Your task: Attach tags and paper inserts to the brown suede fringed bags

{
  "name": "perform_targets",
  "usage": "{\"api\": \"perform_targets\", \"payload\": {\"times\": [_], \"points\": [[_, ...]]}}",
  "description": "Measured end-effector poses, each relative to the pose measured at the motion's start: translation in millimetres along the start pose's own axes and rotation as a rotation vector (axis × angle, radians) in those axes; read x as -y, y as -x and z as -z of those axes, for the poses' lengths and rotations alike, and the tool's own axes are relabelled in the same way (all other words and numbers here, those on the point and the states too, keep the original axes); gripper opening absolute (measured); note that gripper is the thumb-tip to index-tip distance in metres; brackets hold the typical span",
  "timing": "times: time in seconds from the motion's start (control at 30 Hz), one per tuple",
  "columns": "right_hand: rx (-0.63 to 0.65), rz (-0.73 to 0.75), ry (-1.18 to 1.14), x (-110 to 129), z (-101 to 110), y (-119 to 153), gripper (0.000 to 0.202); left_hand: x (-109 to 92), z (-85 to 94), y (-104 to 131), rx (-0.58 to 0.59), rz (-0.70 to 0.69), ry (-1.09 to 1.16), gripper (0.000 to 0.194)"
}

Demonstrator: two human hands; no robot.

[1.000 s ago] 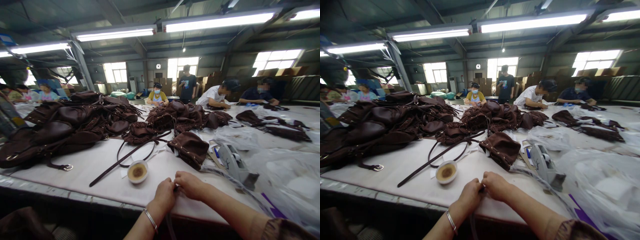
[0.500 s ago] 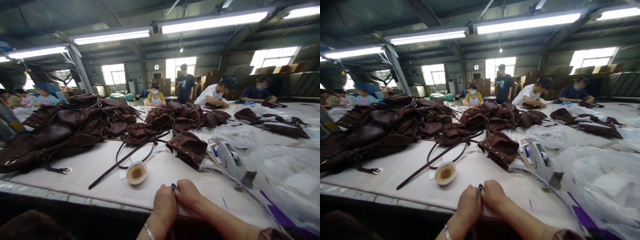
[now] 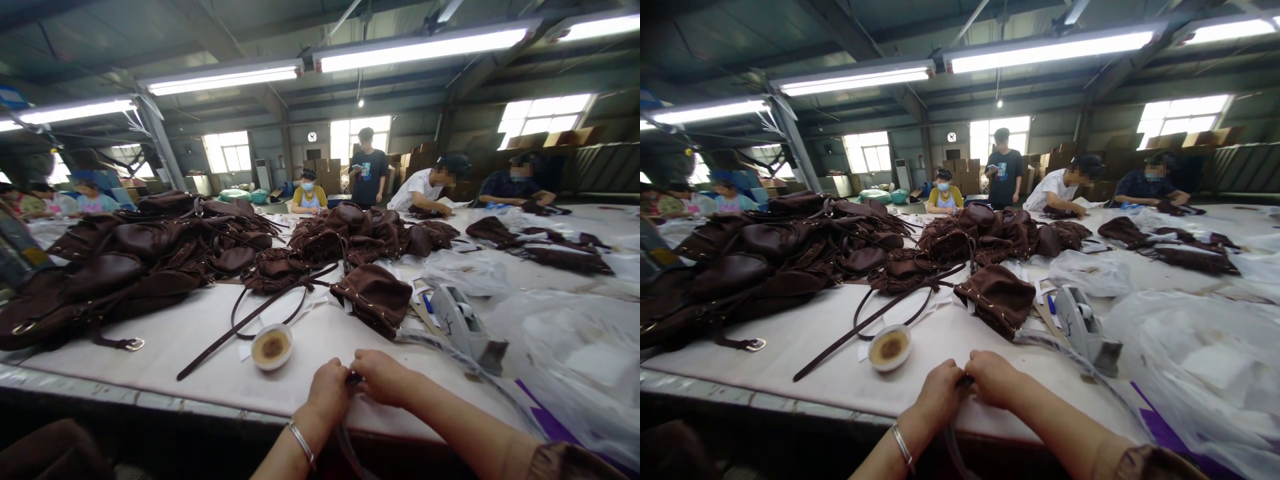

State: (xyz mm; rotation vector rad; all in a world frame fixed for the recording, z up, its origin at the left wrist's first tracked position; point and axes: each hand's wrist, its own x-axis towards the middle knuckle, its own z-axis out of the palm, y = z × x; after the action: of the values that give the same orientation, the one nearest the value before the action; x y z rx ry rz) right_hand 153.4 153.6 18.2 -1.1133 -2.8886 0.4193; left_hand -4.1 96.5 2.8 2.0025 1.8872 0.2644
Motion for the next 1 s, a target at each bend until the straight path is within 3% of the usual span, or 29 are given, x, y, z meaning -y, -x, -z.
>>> {"api": "perform_targets", "payload": {"times": [0.1, 0.23, 0.33, 0.53, 0.73, 0.83, 0.9, 1.0], "points": [[-0.009, -0.062, 0.025, 3, -9, -1, 0.021, 2, 0.5, 1, -0.035, 0.049, -0.019, 0.017], [-0.101, -0.264, 0.030, 10, -24, -3, 0.029, 3, -6.0, 7, -0.112, 0.176, -0.026, 0.026], [-0.104, -0.376, -0.033, 18, -28, -6, 0.036, -2, -9.6, 11, -0.099, 0.153, -0.009, 0.028], [0.033, -0.177, -0.166, 23, -22, -2, 0.025, -4, -8.9, 6, -0.048, 0.065, 0.005, 0.019], [-0.153, -0.074, -0.187, -6, -10, 8, 0.018, 3, -8.5, 3, -0.038, 0.014, 0.049, 0.016], [-0.072, 0.013, -0.143, -9, -9, 9, 0.019, 1, -6.1, 2, -0.031, -0.034, 0.066, 0.014], [-0.032, -0.043, -0.064, -5, -12, 8, 0.017, 0, -5.1, 3, -0.043, -0.022, 0.062, 0.013], [-0.096, -0.227, 0.008, 5, -22, 7, 0.022, 1, -6.4, 5, -0.091, 0.085, 0.042, 0.020]]}}
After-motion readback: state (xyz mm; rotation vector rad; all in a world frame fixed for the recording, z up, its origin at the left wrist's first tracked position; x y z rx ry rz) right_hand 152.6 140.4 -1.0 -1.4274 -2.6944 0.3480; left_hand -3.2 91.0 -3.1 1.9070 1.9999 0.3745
